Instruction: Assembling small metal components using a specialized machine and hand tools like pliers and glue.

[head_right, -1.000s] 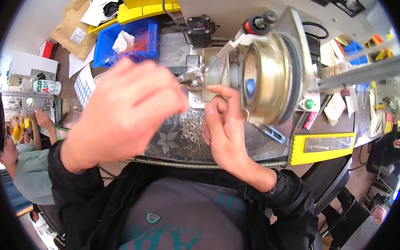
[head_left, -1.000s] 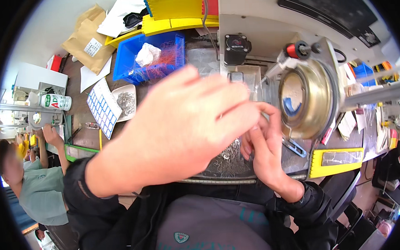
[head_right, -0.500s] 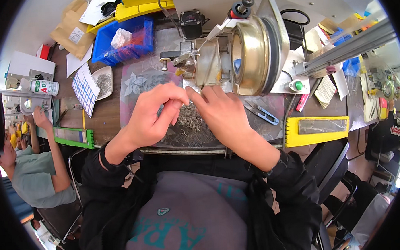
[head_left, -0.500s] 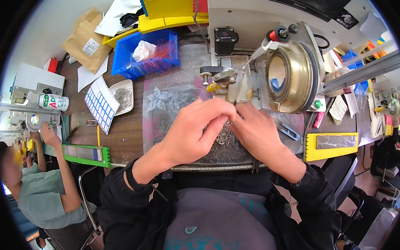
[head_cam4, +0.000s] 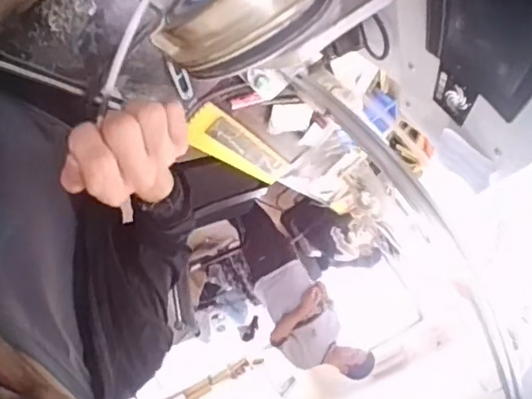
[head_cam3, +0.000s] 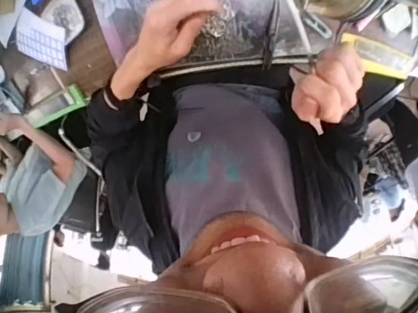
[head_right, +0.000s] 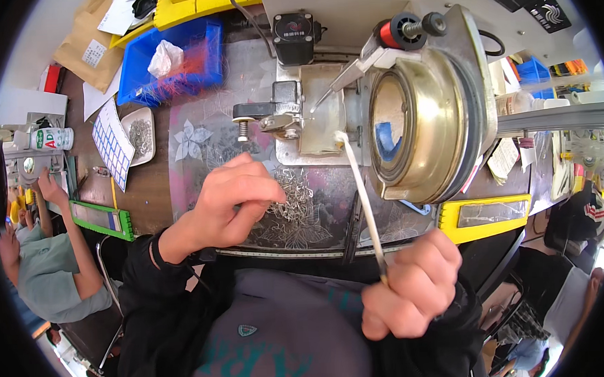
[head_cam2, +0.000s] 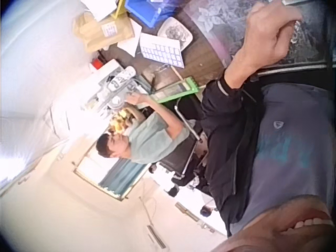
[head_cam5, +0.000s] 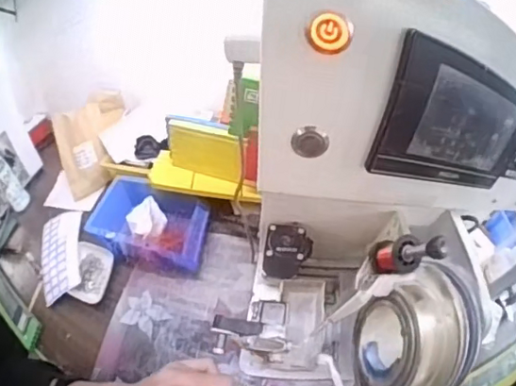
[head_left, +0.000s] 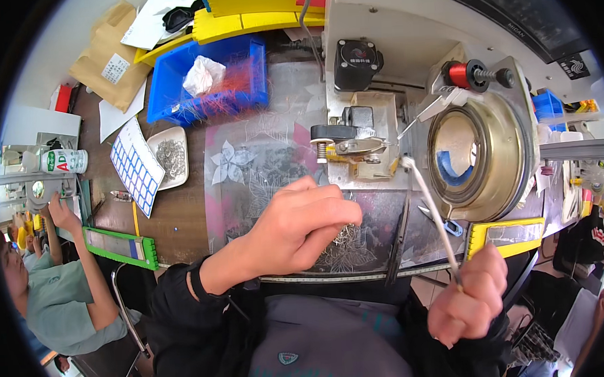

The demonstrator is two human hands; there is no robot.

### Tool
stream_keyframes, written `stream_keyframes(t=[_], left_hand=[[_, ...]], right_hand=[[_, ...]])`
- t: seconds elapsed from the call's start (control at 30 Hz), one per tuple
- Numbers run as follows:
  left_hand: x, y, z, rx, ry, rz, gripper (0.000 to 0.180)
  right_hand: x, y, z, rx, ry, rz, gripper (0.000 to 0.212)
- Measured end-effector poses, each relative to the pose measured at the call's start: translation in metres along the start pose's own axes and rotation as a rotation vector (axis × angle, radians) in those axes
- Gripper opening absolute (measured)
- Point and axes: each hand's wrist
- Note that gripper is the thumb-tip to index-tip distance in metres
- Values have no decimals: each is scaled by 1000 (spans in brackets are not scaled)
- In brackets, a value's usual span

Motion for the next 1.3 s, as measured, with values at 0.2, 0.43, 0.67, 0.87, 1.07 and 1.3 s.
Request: stream_keyframes(t=[0.2,0.43,0.67,0.87,1.07,1.3], left_hand=[[1,1,2,-44,-5,-23,30],[2,3,1,-52,5,-22,31],[1,3,1,-57,-11,-3,24],[-3,4,0,-70,5,-22,25],[2,10,0,-53,7,63,23],[4,13,1,-40,7,84,20]], right_hand=[[-15,-6,-5,34,198,128,8],[-26,-3,-7,70,95,114,11],[-16,-4,-3,27,159,207,9],[-9,5,-42,137,-282,-96,15],[-14,13,-69,88,-404,-397,15],[17,6,-39,1,-349,-405,10]])
Point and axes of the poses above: each hand's wrist, its own x-axis away from the middle knuckle, its own z-axis out of the back of the hand, y = z × x, and after that the axes turned 13 degrees about -y, right-handed
